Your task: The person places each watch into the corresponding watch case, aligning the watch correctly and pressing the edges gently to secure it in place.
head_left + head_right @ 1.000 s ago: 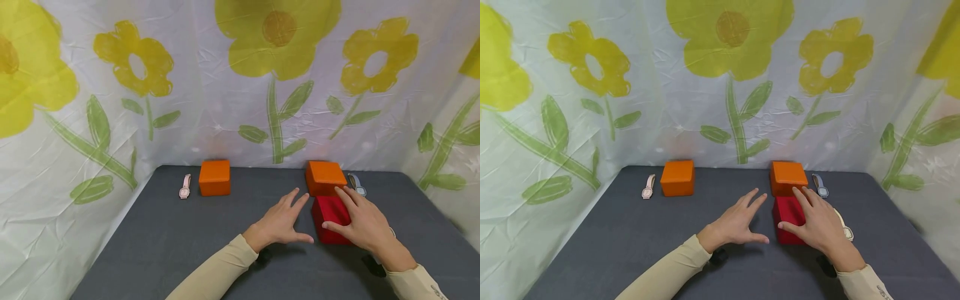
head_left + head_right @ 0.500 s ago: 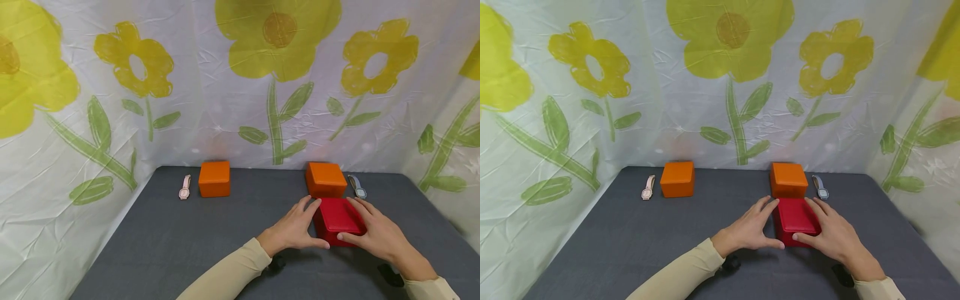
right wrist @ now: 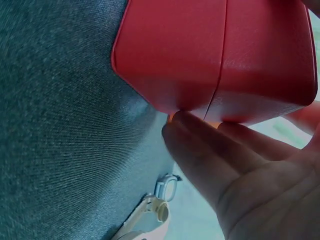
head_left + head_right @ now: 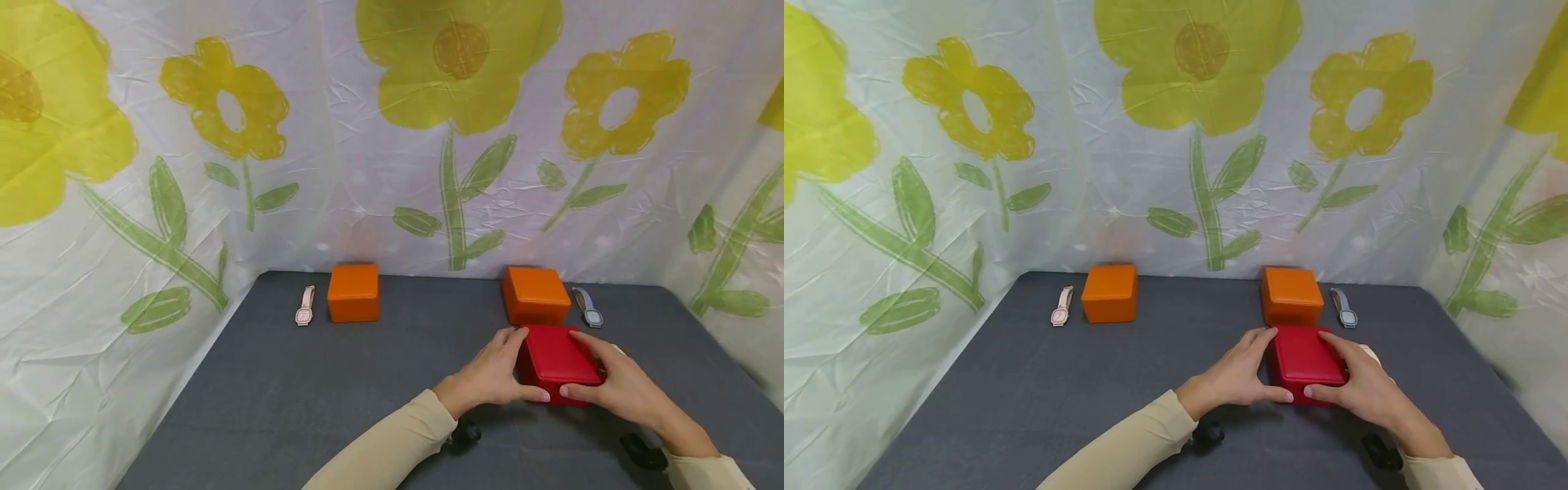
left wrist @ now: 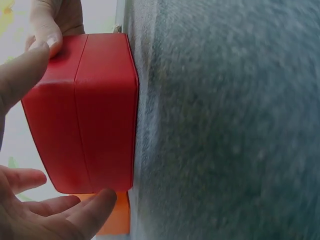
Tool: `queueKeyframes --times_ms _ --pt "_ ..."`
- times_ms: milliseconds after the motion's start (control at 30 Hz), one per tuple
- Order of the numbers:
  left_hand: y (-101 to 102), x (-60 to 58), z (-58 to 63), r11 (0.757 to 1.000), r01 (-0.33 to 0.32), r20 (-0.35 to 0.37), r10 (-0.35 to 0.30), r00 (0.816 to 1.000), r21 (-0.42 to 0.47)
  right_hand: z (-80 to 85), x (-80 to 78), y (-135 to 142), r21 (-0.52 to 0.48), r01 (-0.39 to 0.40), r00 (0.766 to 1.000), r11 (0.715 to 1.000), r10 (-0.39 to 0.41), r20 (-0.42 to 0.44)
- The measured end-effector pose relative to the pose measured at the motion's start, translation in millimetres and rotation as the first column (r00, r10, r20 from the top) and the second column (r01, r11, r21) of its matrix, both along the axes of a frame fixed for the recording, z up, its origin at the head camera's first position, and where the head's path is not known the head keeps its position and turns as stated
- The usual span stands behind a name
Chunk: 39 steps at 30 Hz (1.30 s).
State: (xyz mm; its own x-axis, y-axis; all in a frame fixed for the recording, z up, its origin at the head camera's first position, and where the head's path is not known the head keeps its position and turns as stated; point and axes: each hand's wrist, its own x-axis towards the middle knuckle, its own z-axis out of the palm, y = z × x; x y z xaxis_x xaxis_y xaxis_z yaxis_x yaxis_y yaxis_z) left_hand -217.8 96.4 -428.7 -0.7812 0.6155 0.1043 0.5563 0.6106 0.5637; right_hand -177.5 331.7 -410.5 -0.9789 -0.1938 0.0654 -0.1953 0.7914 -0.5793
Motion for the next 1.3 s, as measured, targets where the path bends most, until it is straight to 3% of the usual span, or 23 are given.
queueKeyframes --times_ms 267,700,1000,1300 --pt "8 1.3 -4.9 0.999 -0.043 -0.020 0.043 0.999 0.018 -1.1 1.7 1 0.008 0.019 1.000 1.000 -0.019 -0.021" --pt "5 -0.7 -6.0 0.998 -0.038 -0.003 0.038 0.999 0.043 -1.3 0.6 -3 0.016 0.029 0.999 0.999 -0.028 -0.038" --pt "-11 -2.9 -8.0 0.997 -0.041 0.002 0.041 0.999 0.063 -3.4 -3.7 -18 -0.030 -0.020 0.996 0.999 0.017 -0.089" --pt "-33 -9.1 -11.7 0.993 -0.026 0.044 0.021 0.999 0.112 -6.4 -9.5 -37 0.011 -0.005 0.993 1.000 0.007 -0.117"
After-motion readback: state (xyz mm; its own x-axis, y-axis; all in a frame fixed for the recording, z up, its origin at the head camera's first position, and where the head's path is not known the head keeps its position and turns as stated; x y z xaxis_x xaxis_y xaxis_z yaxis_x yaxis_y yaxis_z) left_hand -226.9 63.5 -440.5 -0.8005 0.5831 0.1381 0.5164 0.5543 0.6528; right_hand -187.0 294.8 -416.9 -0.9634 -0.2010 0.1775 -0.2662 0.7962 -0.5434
